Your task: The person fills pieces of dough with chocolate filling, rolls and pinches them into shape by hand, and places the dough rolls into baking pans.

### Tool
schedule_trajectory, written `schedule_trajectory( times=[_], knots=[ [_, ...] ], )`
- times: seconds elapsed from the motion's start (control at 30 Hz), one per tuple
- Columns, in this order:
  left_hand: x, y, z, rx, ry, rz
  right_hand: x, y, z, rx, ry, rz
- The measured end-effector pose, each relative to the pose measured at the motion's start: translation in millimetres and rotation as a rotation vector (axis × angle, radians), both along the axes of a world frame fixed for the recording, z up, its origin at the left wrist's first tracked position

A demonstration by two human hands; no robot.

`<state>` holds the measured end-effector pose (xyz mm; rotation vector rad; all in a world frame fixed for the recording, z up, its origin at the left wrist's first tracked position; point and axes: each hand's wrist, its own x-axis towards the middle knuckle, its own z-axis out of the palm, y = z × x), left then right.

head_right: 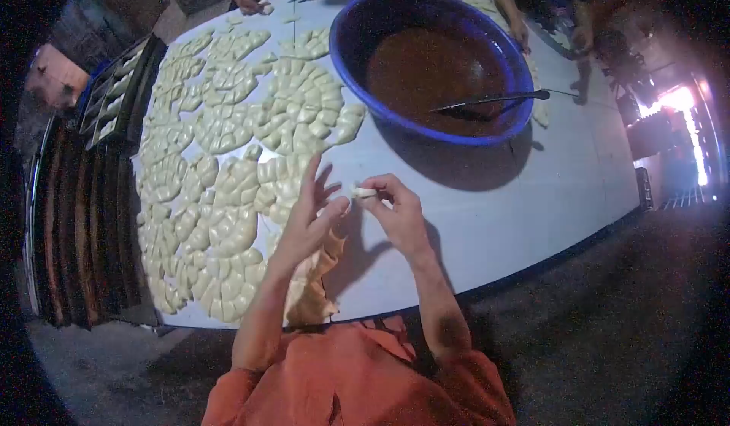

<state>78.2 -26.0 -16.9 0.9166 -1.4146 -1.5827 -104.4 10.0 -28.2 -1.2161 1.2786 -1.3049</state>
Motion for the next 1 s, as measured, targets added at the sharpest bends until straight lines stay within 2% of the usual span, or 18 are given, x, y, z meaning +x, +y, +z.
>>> schedule_trajectory(
  times=[0.03, 0.07, 0.1, 0.17, 0.2, 0.37, 0.43, 0.47, 0.5, 0.53, 0.57, 0.63, 0.67, 0.73, 0.77, 0.83, 0.97, 1.0],
  knots=[
    [-11, -1, 7, -0.203, -0.027, 0.113, 2, 0, 5, 0.021, -0.085, 0.007],
    [-22, -1, 17, -0.21, 0.042, 0.086, 8, 0, 12, 0.003, -0.075, -0.037],
    [-37, 1, 12, -0.243, 0.164, 0.132, 17, 3, 32, 0.087, -0.334, -0.065],
    [-55, 3, 10, -0.381, 0.121, 0.122, 16, 8, 39, 0.123, -0.747, 0.085],
    [-73, 7, -9, -0.429, 0.277, 0.251, 13, 8, 46, 0.114, -0.739, 0.082],
    [-96, 16, -22, -0.234, 0.428, 0.173, -14, -17, 63, 0.078, -0.775, 0.141],
    [-99, 17, -40, 0.086, 0.21, -0.014, -41, -46, 67, -0.03, -0.603, 0.079],
    [-95, 20, -20, 0.242, 0.268, -0.006, -49, -64, 87, -0.002, -0.433, -0.067],
    [-87, 18, -18, 0.226, 0.228, -0.045, -65, -84, 94, -0.014, -0.206, -0.108],
    [-76, 14, -18, 0.223, 0.125, -0.087, -82, -99, 106, 0.121, -0.013, -0.078],
    [-65, 9, -17, 0.219, 0.024, -0.127, -97, -119, 101, 0.122, -0.016, -0.075],
    [-46, 0, -10, 0.184, -0.155, -0.125, -119, -155, 76, 0.21, 0.746, 0.036],
    [-42, 0, -12, 0.262, -0.08, -0.097, -120, -164, 69, 0.206, 0.746, 0.039],
    [-33, 0, -18, 0.234, -0.136, -0.062, -115, -176, 59, 0.427, 1.127, 0.291],
    [-29, 0, -21, 0.208, -0.192, -0.031, -116, -176, 55, 0.426, 1.127, 0.295],
    [-25, 3, -25, 0.218, -0.177, -0.023, -115, -176, 56, 0.326, 1.041, 0.525],
    [-26, 7, -34, 0.297, -0.098, -0.033, -114, -175, 52, 0.326, 0.926, 0.427],
    [-29, 3, -28, 0.272, -0.138, -0.076, -108, -171, 65, 0.326, 0.807, 0.406]
  ],
)
